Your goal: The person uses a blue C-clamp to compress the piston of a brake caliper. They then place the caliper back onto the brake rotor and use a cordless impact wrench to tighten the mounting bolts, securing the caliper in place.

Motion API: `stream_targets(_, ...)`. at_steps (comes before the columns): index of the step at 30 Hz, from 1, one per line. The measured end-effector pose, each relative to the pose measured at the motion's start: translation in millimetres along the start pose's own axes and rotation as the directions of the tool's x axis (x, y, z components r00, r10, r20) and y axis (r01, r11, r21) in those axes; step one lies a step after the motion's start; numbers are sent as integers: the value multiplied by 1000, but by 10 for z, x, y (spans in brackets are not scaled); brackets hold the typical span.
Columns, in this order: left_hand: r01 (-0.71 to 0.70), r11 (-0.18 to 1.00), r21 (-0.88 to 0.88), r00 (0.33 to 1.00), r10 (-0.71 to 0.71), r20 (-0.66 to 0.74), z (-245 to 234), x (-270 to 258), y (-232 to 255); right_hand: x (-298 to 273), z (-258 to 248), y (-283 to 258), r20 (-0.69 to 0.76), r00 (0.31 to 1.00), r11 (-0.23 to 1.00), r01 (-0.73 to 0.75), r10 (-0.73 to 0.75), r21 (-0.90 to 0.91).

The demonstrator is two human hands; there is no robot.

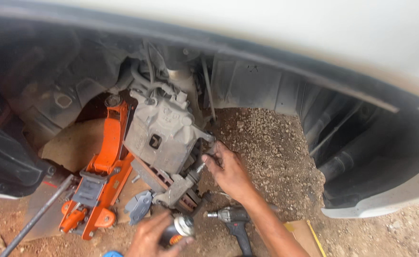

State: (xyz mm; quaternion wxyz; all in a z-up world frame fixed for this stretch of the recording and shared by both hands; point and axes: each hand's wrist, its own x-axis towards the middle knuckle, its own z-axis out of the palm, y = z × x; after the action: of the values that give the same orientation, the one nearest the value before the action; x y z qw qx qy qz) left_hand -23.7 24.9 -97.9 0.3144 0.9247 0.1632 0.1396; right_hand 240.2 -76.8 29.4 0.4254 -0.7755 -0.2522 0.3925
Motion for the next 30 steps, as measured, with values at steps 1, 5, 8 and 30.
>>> stream_targets(1, -65, 998, 6, 995, 65, -80, -6, -51, -42, -19, 47, 25, -36, 996, 997, -79, 79, -7)
stream_targets(5, -25, 1000, -18, 953, 19, -303, -258, 114, 142, 66, 107, 266, -34, 999, 994, -36, 40, 102)
stream_targets(8, -179, 983, 46, 887, 182, -425, -497, 233, 318, 57, 235, 260, -130, 985, 984, 134, -118, 121)
stream_targets(30, -132, 985, -113, 939, 88, -333, -568, 395, 199, -63, 219, 643, 6, 986, 950, 158, -166, 270)
